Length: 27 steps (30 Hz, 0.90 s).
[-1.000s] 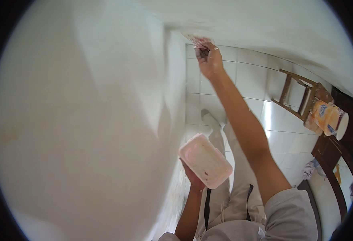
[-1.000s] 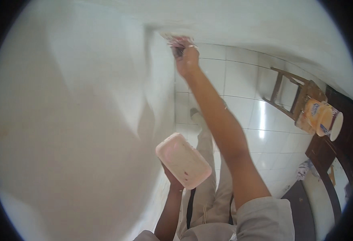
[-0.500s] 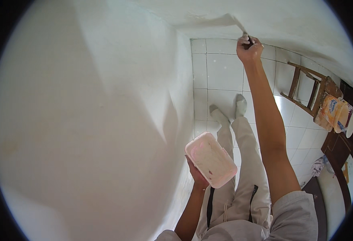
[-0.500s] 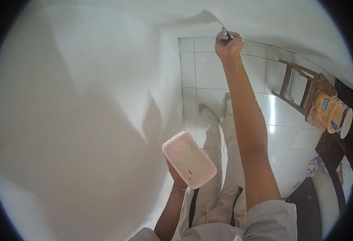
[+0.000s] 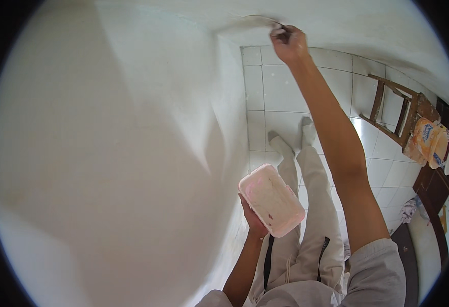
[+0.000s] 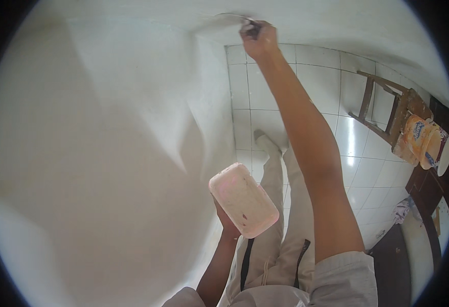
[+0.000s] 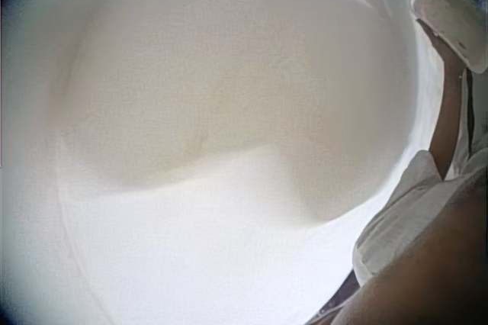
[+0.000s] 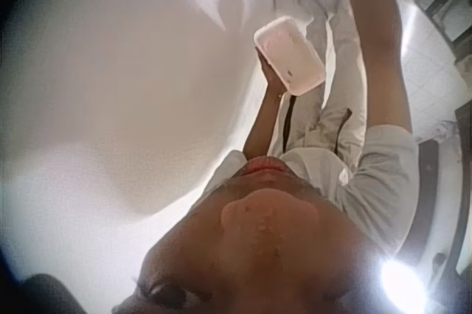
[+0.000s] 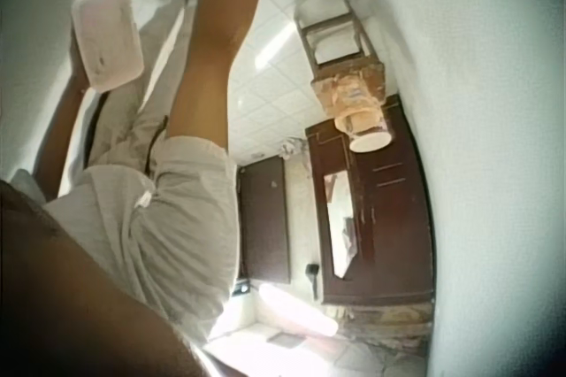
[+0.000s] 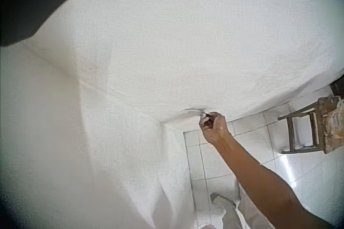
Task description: The person applies plaster or putty to a wall using a spatula.
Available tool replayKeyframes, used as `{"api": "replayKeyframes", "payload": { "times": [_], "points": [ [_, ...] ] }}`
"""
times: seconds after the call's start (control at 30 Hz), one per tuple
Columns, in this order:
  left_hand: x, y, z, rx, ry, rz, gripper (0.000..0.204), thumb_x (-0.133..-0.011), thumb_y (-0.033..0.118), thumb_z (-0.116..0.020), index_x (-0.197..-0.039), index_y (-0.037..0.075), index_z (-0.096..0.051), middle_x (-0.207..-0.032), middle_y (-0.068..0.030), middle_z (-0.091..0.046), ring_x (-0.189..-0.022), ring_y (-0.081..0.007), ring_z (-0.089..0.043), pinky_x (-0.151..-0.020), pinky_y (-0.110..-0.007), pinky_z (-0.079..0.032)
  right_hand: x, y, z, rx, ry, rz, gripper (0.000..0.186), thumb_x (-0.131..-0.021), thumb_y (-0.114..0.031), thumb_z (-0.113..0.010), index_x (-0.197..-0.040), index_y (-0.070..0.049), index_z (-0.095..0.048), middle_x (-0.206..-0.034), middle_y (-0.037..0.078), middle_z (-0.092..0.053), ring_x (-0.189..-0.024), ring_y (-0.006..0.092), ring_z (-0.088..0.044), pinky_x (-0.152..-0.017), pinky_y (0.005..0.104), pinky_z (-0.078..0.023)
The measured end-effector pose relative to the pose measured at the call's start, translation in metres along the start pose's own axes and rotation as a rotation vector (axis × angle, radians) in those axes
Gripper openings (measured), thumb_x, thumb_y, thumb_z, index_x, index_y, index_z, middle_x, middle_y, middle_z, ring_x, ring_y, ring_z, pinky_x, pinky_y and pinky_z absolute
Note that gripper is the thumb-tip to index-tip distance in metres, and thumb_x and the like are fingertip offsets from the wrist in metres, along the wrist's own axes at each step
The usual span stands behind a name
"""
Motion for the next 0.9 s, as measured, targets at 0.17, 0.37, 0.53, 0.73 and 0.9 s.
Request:
{"api": "replayKeyframes", "payload": {
  "times": [0.17, 0.37, 0.53, 0.73, 0.9],
  "points": [
    [-0.002, -0.011, 0.005, 0.073, -0.031, 0.081, 0.072, -0.100, 0.071, -0.033, -0.149, 0.019, -0.042, -0.138, -0.0068, -0.056, -0.125, -0.0311, -0.057, -0.106, -0.053, -0.046, 0.065, -0.082, 0.042, 0.758, -0.325, 0.547, 0.028, -0.096, -0.008, -0.057, -0.119, 0.008, -0.057, -0.101, 0.013, -0.065, -0.081, 0.0190, -0.063, -0.068, 0.0292, -0.055],
    [0.000, -0.009, -0.009, 0.063, 0.001, -0.016, 0.071, -0.100, 0.071, -0.034, -0.148, 0.019, -0.043, -0.138, -0.0061, -0.055, -0.125, -0.0308, -0.056, -0.107, -0.053, -0.045, 0.088, -0.002, 0.111, 0.894, -0.156, 0.242, 0.027, -0.097, -0.006, -0.061, -0.123, 0.000, -0.063, -0.112, 0.007, -0.069, -0.108, 0.0182, -0.067, -0.095, 0.0353, -0.056],
    [-0.010, -0.015, 0.018, 0.058, -0.026, -0.153, 0.074, -0.099, 0.071, -0.035, -0.151, 0.019, -0.040, -0.147, -0.0051, -0.050, -0.131, -0.0295, -0.052, -0.110, -0.050, -0.044, 0.020, 0.036, 0.103, 1.490, -0.303, 0.472, 0.023, -0.089, 0.004, -0.056, -0.107, 0.011, -0.068, -0.099, 0.008, -0.070, -0.096, 0.0145, -0.064, -0.088, 0.0276, -0.052],
    [-0.012, -0.024, 0.038, 0.166, 0.007, -0.109, 0.065, -0.102, 0.065, -0.036, -0.145, 0.018, -0.046, -0.139, -0.0049, -0.056, -0.125, -0.0285, -0.056, -0.109, -0.049, -0.044, -0.052, 0.030, 0.071, 1.104, -0.198, 0.642, 0.022, -0.089, 0.006, -0.054, -0.104, 0.017, -0.067, -0.097, 0.012, -0.070, -0.092, 0.0158, -0.066, -0.080, 0.0260, -0.054],
    [-0.010, -0.019, 0.051, 0.004, 0.167, -0.207, 0.071, -0.099, 0.071, -0.038, -0.151, 0.022, -0.041, -0.148, -0.0025, -0.049, -0.133, -0.0279, -0.050, -0.110, -0.051, -0.043, -0.057, 0.032, 0.147, 0.963, 0.104, 0.530, 0.014, -0.089, 0.008, -0.062, -0.099, 0.018, -0.065, -0.103, 0.022, -0.069, -0.096, 0.0234, -0.070, -0.089, 0.0352, -0.063]
  ]
}}
Point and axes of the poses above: each hand's wrist, its own x-axis away from the middle knuckle, its own z-axis out of the back of the hand, y = z × x, the point moved 2 cm from there along -x, towards the middle knuckle
